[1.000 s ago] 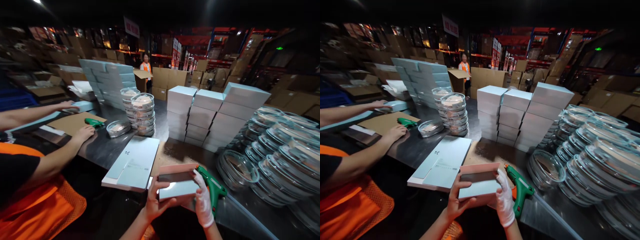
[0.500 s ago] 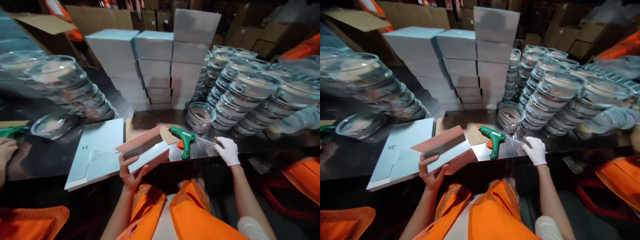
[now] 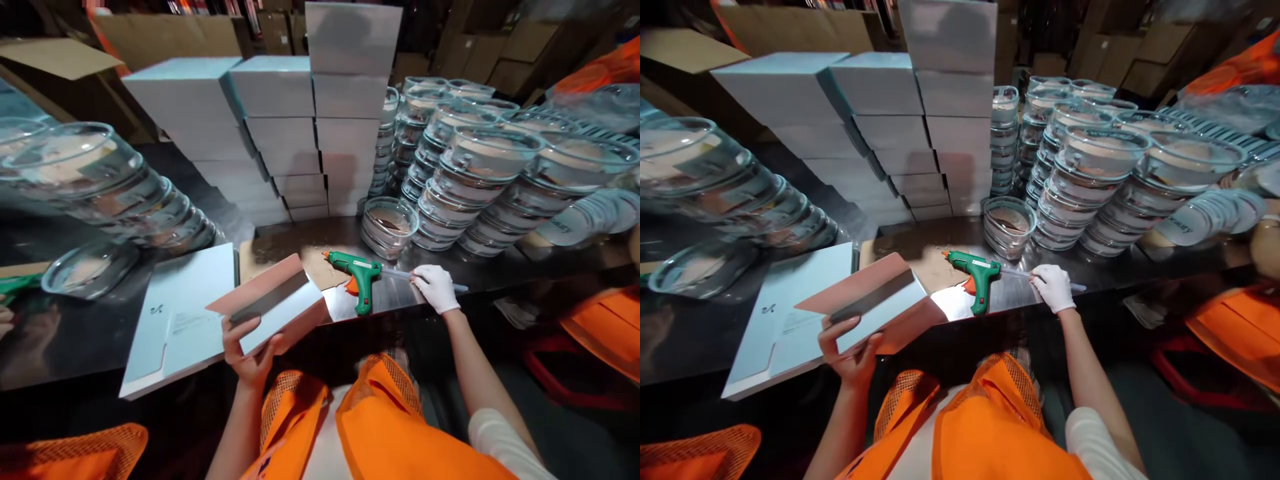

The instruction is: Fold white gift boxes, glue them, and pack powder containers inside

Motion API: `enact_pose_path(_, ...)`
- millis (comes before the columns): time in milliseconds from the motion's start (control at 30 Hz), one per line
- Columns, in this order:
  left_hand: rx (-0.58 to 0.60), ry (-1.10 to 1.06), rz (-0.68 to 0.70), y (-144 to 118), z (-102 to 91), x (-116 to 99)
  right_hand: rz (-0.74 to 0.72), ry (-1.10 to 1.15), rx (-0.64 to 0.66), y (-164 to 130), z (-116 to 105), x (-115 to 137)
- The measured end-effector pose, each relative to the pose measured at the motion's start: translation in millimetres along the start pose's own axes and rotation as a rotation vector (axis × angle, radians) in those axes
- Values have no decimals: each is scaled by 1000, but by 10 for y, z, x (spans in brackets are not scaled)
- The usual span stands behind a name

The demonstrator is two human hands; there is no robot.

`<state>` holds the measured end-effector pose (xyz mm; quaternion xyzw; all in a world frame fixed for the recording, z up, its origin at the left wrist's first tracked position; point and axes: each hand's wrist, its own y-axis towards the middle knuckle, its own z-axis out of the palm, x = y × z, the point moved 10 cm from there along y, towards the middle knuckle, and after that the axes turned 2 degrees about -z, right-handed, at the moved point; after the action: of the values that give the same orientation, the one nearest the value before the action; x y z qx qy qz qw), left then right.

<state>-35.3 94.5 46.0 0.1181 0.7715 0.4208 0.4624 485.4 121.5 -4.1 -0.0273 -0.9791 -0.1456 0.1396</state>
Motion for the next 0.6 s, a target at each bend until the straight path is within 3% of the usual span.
enact_pose_path(267, -3, -40, 35, -8, 6, -37, 38, -38, -55, -66, -9, 42)
enact_pose_path(433, 2, -19, -22, -34, 16, 29, 136, -74, -182, -219, -160, 457)
enact_pose_path(500, 2, -29, -10, -46, 24, 8, 214, -37, -74, -216, -74, 720)
enact_pose_path(600, -21, -11, 3, -57, 24, -27, 383, 42, 261, -152, 243, 1048)
